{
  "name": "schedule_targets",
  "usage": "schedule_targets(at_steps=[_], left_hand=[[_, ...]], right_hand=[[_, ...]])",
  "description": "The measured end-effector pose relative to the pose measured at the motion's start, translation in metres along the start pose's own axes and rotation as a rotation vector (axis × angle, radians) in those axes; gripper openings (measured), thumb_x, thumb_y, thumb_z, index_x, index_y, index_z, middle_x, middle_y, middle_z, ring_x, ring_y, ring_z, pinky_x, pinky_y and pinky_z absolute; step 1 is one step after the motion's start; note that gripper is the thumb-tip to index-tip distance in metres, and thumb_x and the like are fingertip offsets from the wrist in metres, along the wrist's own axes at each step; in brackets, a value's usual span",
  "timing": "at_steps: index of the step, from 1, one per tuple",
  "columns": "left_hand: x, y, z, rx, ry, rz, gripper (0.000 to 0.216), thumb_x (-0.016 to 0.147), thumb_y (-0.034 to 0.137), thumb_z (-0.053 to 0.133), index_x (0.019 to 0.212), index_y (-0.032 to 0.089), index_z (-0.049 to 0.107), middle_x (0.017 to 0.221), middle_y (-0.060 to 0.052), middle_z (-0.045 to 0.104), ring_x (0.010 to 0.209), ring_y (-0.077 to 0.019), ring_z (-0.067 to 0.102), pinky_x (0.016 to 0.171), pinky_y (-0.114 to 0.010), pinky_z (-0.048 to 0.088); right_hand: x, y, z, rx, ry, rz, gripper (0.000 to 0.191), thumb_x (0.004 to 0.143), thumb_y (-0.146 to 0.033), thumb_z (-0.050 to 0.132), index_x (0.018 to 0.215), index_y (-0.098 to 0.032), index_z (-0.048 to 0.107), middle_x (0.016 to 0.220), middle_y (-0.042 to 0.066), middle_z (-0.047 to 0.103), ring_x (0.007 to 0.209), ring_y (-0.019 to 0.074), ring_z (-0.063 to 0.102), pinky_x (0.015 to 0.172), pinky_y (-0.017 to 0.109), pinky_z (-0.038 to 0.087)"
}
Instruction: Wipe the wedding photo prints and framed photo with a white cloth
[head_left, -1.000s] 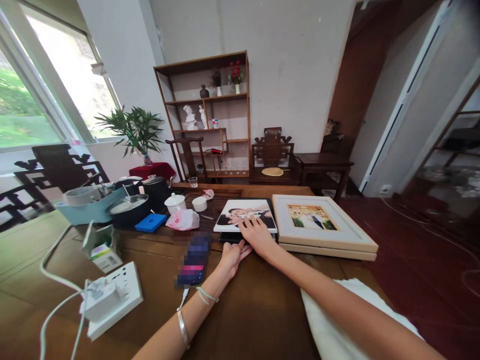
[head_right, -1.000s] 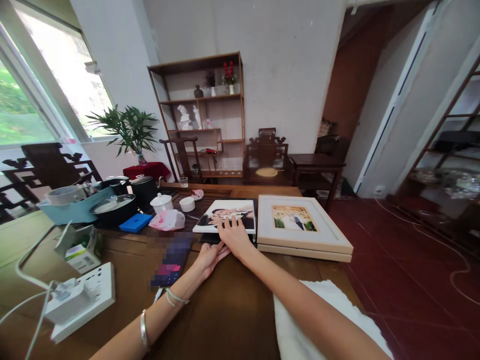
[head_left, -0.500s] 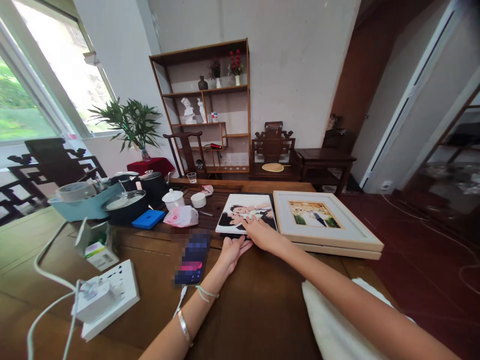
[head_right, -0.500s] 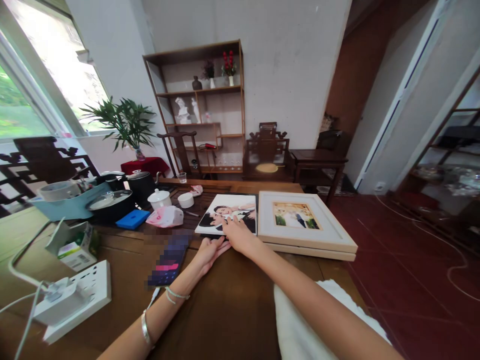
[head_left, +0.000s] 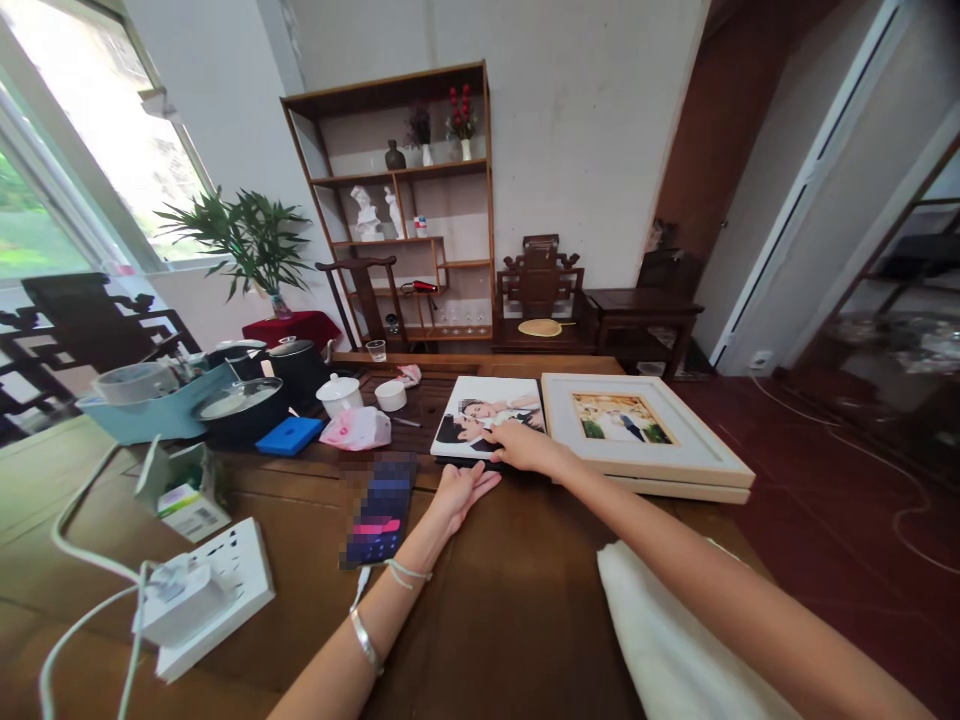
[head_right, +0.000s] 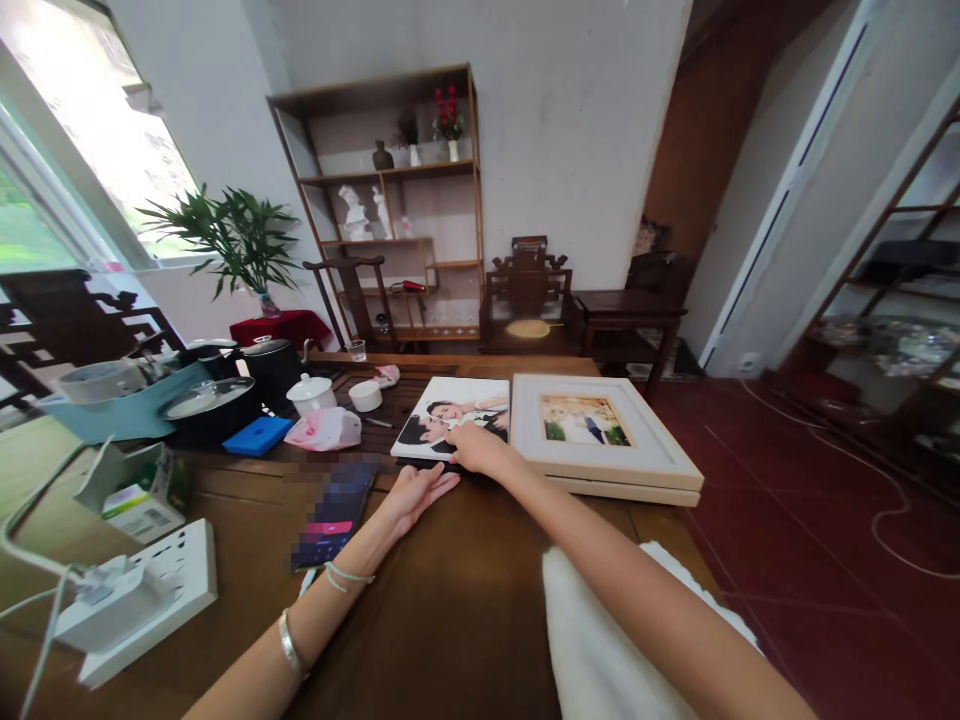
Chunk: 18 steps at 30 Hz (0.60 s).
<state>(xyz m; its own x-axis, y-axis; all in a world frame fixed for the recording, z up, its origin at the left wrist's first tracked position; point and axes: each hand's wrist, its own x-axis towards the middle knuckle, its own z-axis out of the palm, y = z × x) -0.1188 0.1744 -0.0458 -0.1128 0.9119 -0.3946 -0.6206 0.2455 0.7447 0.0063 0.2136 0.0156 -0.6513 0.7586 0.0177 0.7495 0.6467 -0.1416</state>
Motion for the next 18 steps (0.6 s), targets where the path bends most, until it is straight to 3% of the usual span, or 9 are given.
schedule_targets(at_steps=[9,14,18], left_hand=[[-0.001,-0.001,-0.003,0.024,0.02,0.008,0.025,0.076,-0.006,0.055,0.074,0.015,0.04,0.074,-0.003,0.06,0.067,-0.0169,0.069,0.079,-0.038,0.053],[-0.005,0.0,-0.006,0.089,0.026,0.01,0.023,0.075,-0.003,0.058,0.081,0.014,0.043,0.079,-0.007,0.064,0.07,-0.0185,0.069,0.078,-0.035,0.054],[-0.009,0.005,-0.006,0.195,-0.03,0.001,0.013,0.077,0.0,0.058,0.082,0.009,0.05,0.077,-0.012,0.068,0.074,-0.021,0.069,0.079,-0.032,0.054]], right_hand=[[-0.006,0.002,-0.009,0.01,-0.057,-0.003,0.023,0.085,-0.03,0.052,0.102,-0.014,0.055,0.104,0.006,0.056,0.09,0.0182,0.056,0.077,0.039,0.047],[-0.007,-0.001,0.003,0.079,0.021,0.0,0.023,0.081,-0.027,0.057,0.1,-0.014,0.058,0.101,0.007,0.061,0.091,0.0198,0.057,0.078,0.038,0.046],[-0.019,0.003,-0.003,0.174,0.155,-0.031,0.027,0.075,-0.024,0.062,0.101,-0.019,0.062,0.106,0.007,0.063,0.101,0.0216,0.055,0.083,0.031,0.043]])
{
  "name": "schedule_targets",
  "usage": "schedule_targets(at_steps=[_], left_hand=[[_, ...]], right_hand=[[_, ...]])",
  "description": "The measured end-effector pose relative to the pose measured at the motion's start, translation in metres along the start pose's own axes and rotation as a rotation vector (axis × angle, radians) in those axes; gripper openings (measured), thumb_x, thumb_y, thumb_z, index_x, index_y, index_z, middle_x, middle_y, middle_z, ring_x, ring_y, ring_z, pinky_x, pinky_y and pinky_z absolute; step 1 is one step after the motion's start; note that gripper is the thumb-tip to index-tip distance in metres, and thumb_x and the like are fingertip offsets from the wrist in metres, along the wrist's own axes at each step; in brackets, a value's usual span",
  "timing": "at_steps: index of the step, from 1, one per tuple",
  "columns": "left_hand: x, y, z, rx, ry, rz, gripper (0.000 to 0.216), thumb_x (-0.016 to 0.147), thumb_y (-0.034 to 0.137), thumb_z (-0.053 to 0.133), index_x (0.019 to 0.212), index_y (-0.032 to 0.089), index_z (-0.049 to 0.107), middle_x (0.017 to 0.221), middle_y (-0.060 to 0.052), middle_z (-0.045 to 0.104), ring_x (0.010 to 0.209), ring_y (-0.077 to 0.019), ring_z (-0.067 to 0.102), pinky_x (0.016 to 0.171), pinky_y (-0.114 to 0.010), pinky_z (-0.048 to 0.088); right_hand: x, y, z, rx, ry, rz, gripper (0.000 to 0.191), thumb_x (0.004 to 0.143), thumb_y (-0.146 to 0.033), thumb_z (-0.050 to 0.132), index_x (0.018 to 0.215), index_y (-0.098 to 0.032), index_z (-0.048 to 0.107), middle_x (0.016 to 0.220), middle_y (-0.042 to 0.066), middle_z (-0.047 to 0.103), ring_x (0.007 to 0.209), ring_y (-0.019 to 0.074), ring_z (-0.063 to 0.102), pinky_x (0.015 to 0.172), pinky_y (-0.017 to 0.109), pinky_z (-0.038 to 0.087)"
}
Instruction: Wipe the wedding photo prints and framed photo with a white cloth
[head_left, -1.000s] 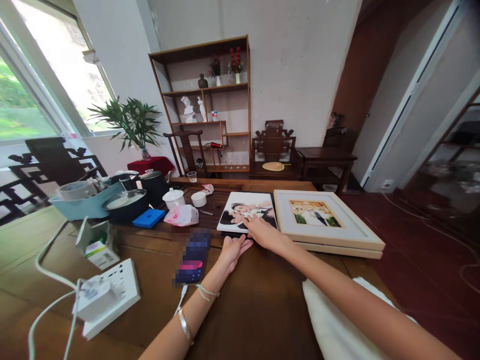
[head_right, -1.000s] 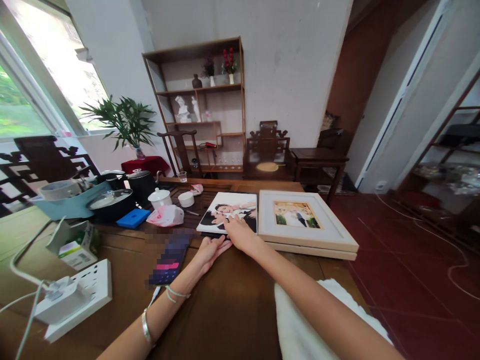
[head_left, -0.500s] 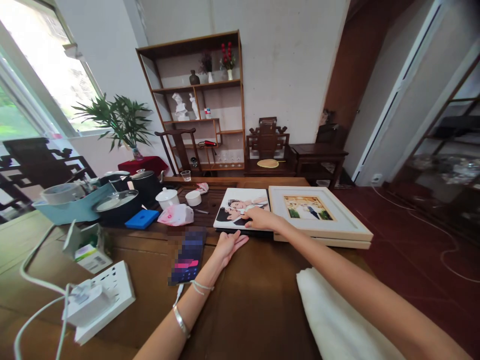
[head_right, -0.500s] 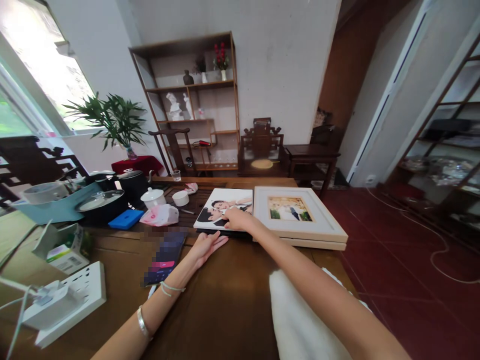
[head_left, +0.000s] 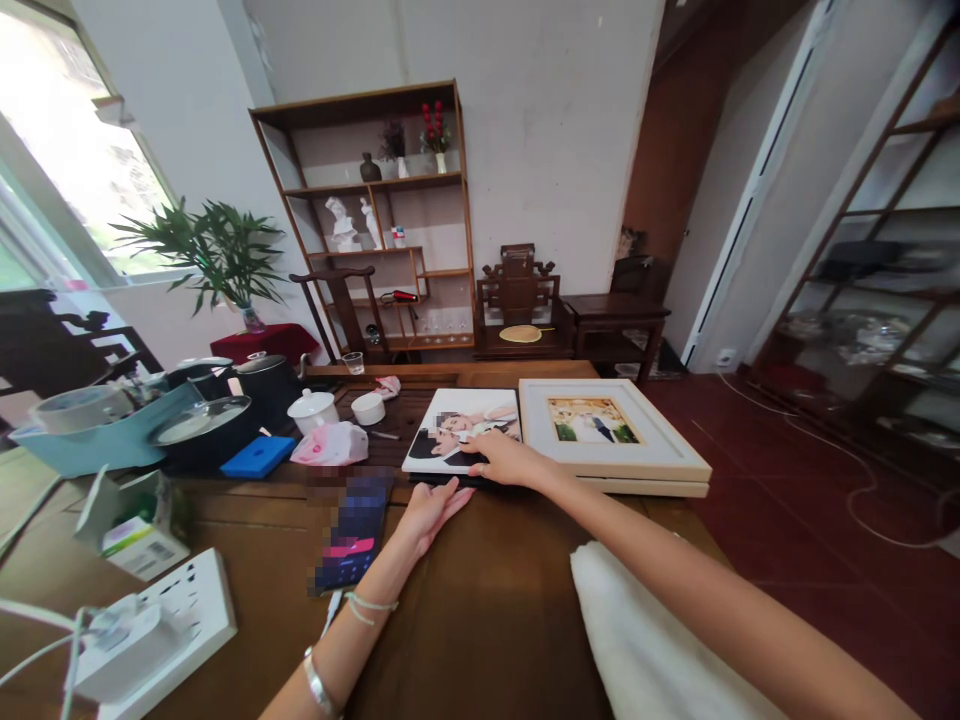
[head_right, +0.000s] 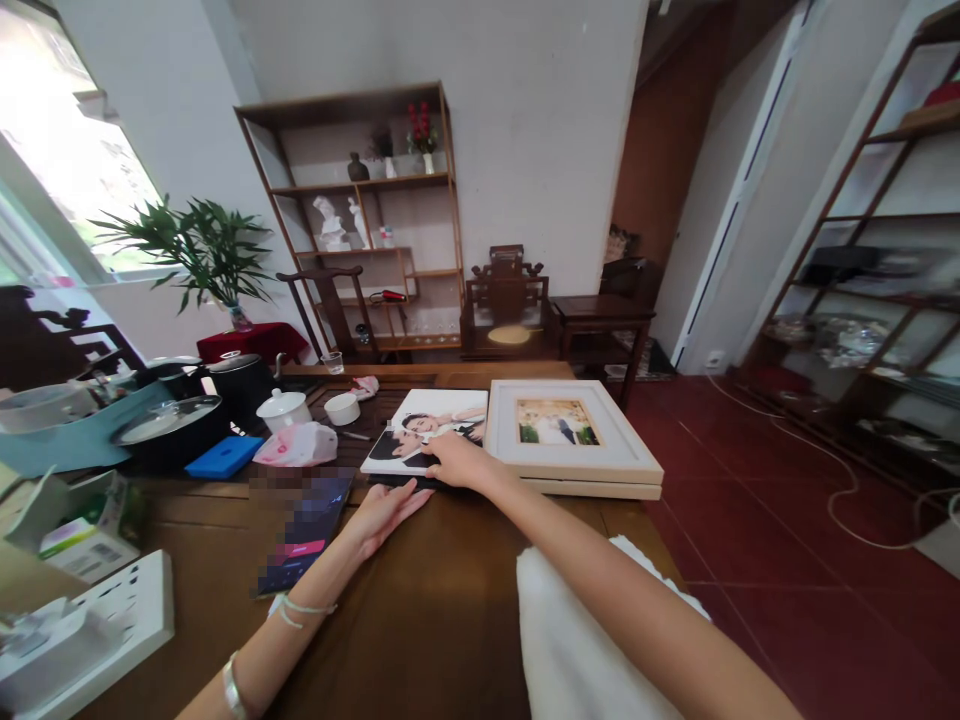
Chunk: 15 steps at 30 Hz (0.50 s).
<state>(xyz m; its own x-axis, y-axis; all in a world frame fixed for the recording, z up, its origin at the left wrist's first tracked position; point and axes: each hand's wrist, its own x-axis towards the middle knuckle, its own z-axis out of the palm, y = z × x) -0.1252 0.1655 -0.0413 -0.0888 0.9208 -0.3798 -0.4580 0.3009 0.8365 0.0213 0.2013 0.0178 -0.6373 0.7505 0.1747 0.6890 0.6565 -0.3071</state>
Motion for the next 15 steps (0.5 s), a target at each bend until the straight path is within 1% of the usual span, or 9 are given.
schedule_targets(at_steps=[3,5,7,10,13,15], left_hand=[[-0.004,0.005,0.0,0.115,-0.043,-0.023,0.004,0.078,0.005,0.059,0.078,0.004,0.054,0.074,-0.018,0.069,0.075,-0.023,0.069,0.078,-0.028,0.054],[-0.006,0.008,-0.001,0.205,-0.069,-0.054,0.01,0.077,0.01,0.061,0.073,0.001,0.057,0.075,-0.023,0.068,0.072,-0.0248,0.069,0.074,-0.027,0.055],[-0.006,0.011,-0.001,0.287,-0.079,-0.078,0.016,0.074,0.015,0.064,0.069,0.0,0.059,0.076,-0.026,0.068,0.068,-0.025,0.069,0.07,-0.024,0.056],[-0.003,0.015,-0.002,0.39,-0.064,-0.088,0.021,0.07,0.021,0.068,0.065,0.002,0.06,0.07,-0.023,0.069,0.061,-0.0227,0.069,0.061,-0.022,0.057],[0.0,0.017,-0.006,0.484,-0.053,-0.092,0.028,0.066,0.03,0.071,0.06,0.007,0.058,0.059,-0.018,0.069,0.052,-0.0199,0.068,0.052,-0.02,0.055],[-0.002,0.018,-0.007,0.539,-0.051,-0.098,0.032,0.063,0.037,0.071,0.056,0.01,0.055,0.054,-0.015,0.068,0.049,-0.0184,0.067,0.047,-0.02,0.053]], right_hand=[[-0.028,0.012,-0.022,0.053,0.13,0.022,0.029,0.079,-0.027,0.055,0.107,-0.026,0.059,0.111,-0.001,0.062,0.104,0.0165,0.053,0.087,0.026,0.04],[-0.057,0.03,-0.04,0.056,0.231,0.106,0.028,0.082,-0.026,0.049,0.109,-0.026,0.058,0.112,-0.002,0.061,0.106,0.0157,0.052,0.09,0.027,0.038],[-0.091,0.057,-0.058,0.033,0.338,0.246,0.03,0.084,-0.026,0.044,0.11,-0.025,0.058,0.117,0.0,0.057,0.112,0.0184,0.047,0.094,0.031,0.034],[-0.141,0.106,-0.076,-0.018,0.455,0.529,0.038,0.084,-0.026,0.04,0.119,-0.017,0.05,0.121,0.008,0.053,0.116,0.0232,0.043,0.097,0.035,0.03],[-0.175,0.148,-0.078,-0.027,0.444,0.771,0.045,0.083,-0.034,0.042,0.122,-0.011,0.046,0.119,0.015,0.054,0.112,0.0275,0.047,0.092,0.038,0.034],[-0.185,0.165,-0.073,-0.001,0.396,0.866,0.048,0.083,-0.04,0.04,0.116,-0.008,0.051,0.115,0.017,0.056,0.107,0.0282,0.051,0.088,0.036,0.037]])
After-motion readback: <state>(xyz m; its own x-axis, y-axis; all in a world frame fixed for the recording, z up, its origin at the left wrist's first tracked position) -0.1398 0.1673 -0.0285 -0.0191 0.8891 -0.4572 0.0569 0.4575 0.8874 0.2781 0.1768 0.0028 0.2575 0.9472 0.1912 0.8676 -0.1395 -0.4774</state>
